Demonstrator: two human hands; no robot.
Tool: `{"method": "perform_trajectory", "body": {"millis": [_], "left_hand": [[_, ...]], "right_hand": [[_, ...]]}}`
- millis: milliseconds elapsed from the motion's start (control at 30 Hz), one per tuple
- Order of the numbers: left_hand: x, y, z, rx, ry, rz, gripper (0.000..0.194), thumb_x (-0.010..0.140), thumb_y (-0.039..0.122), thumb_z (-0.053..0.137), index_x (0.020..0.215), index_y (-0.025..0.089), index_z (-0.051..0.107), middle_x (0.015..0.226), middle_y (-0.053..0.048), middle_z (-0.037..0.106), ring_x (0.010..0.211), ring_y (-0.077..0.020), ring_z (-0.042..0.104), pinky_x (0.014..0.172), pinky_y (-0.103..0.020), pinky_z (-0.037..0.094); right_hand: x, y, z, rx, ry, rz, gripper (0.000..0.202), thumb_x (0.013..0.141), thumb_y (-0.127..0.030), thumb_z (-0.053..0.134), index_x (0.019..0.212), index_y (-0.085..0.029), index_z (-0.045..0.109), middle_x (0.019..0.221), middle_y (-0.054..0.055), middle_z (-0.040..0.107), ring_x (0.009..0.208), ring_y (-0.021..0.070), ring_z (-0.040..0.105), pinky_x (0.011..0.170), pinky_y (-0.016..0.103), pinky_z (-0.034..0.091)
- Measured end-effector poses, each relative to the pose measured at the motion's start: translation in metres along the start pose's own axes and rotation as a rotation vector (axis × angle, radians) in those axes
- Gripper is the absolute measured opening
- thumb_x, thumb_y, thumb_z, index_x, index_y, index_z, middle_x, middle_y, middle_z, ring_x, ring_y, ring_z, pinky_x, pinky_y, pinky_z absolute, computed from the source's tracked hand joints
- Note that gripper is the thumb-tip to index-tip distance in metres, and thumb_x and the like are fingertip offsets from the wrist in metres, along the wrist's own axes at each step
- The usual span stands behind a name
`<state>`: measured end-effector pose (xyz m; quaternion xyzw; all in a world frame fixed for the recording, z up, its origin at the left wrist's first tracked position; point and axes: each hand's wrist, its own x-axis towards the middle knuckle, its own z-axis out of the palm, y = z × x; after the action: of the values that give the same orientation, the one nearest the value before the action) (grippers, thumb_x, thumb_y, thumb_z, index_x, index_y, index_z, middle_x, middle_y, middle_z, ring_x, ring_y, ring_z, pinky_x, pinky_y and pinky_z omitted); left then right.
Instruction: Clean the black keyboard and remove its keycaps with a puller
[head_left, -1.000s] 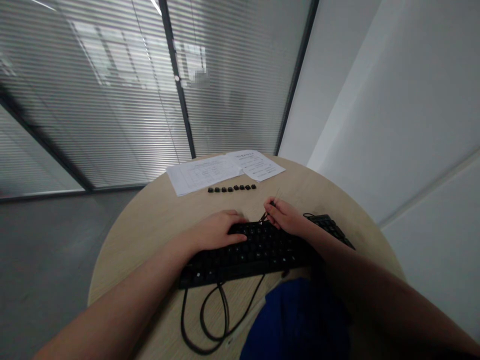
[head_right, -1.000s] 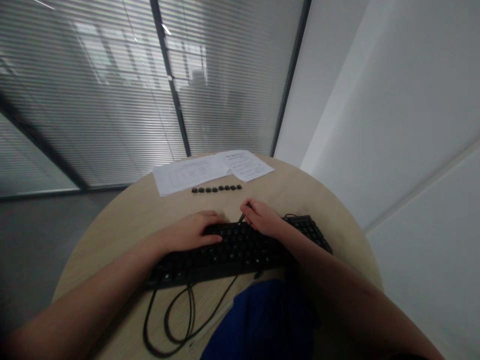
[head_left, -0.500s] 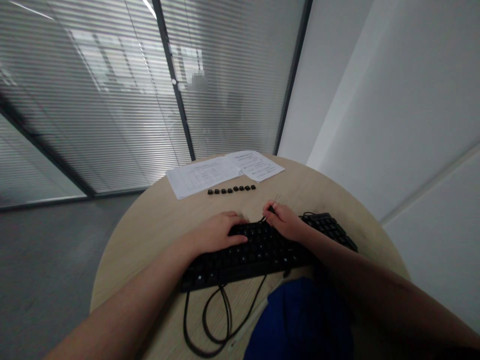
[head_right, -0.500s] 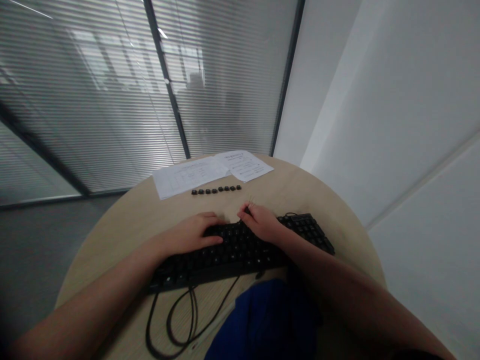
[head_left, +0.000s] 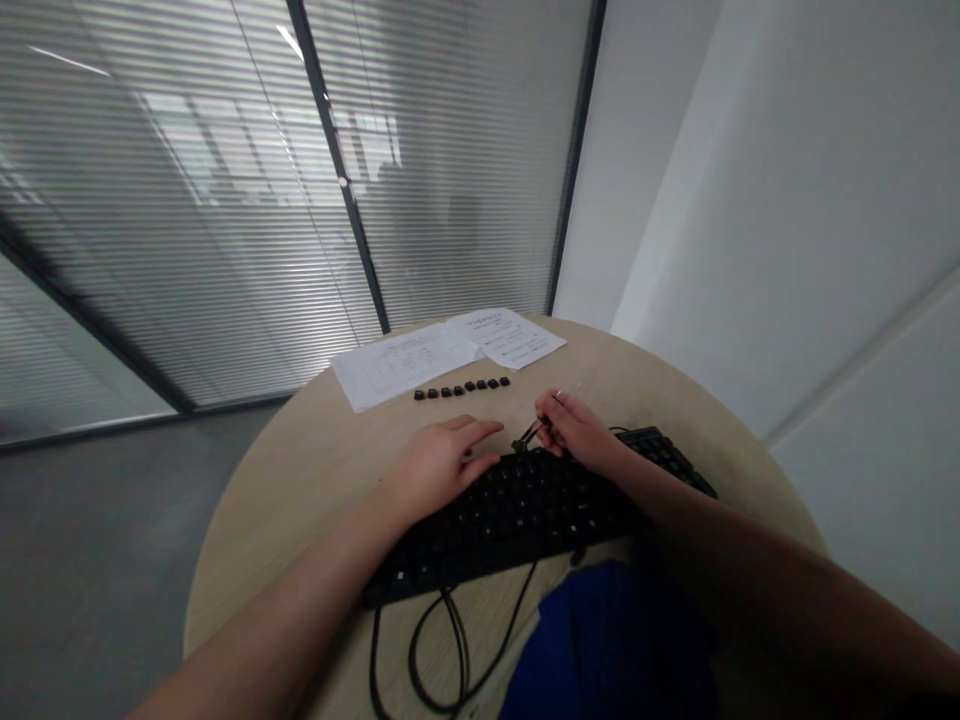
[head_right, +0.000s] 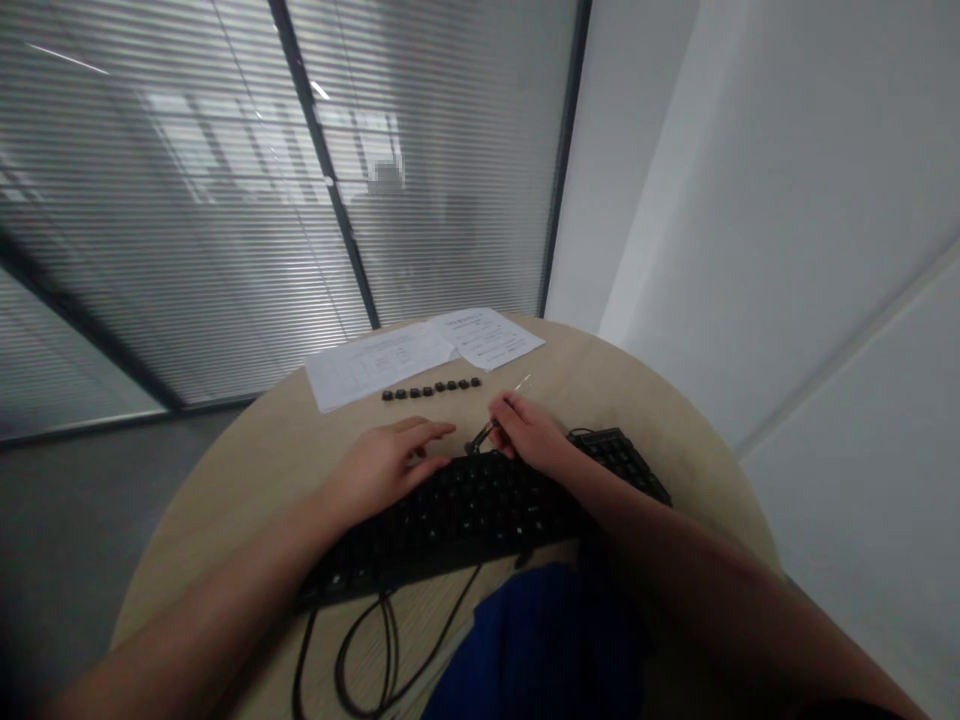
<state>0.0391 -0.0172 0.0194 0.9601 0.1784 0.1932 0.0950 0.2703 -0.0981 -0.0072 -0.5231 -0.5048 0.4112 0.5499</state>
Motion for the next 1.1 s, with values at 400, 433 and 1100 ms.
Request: {"method": "perform_trajectory", "body": {"millis": [400, 433, 1100], "left_hand": [[-0.001, 0.015, -0.003, -0.048, 0.152, 0.267, 0.016, 0.095, 0.023, 0.056, 0.105, 0.016, 0.066, 0.098, -0.007, 0.07, 0.086, -0.0184, 0.068, 0.074, -0.031, 0.057], [-0.002, 0.014, -0.004, -0.051, 0.167, 0.253, 0.016, 0.093, 0.022, 0.056, 0.104, 0.016, 0.066, 0.098, -0.007, 0.07, 0.084, -0.0183, 0.068, 0.072, -0.031, 0.057], [-0.007, 0.019, -0.007, -0.001, 0.215, 0.293, 0.024, 0.096, 0.025, 0.051, 0.113, 0.018, 0.066, 0.1, -0.007, 0.07, 0.088, -0.0195, 0.067, 0.075, -0.031, 0.055]], "right_hand": [[-0.008, -0.009, 0.015, 0.21, -0.046, 0.131, 0.054, 0.08, -0.076, 0.059, 0.081, -0.023, 0.046, 0.05, -0.007, 0.051, 0.039, 0.0091, 0.04, 0.038, 0.021, 0.023], [-0.006, -0.007, 0.013, 0.198, -0.027, 0.119, 0.054, 0.081, -0.075, 0.058, 0.08, -0.023, 0.047, 0.049, -0.007, 0.048, 0.04, 0.009, 0.038, 0.039, 0.021, 0.023], [-0.024, -0.03, 0.003, -0.445, -0.282, -0.062, 0.032, 0.084, -0.045, 0.071, 0.1, -0.018, 0.076, 0.084, 0.002, 0.072, 0.078, 0.019, 0.062, 0.076, 0.032, 0.049]]}}
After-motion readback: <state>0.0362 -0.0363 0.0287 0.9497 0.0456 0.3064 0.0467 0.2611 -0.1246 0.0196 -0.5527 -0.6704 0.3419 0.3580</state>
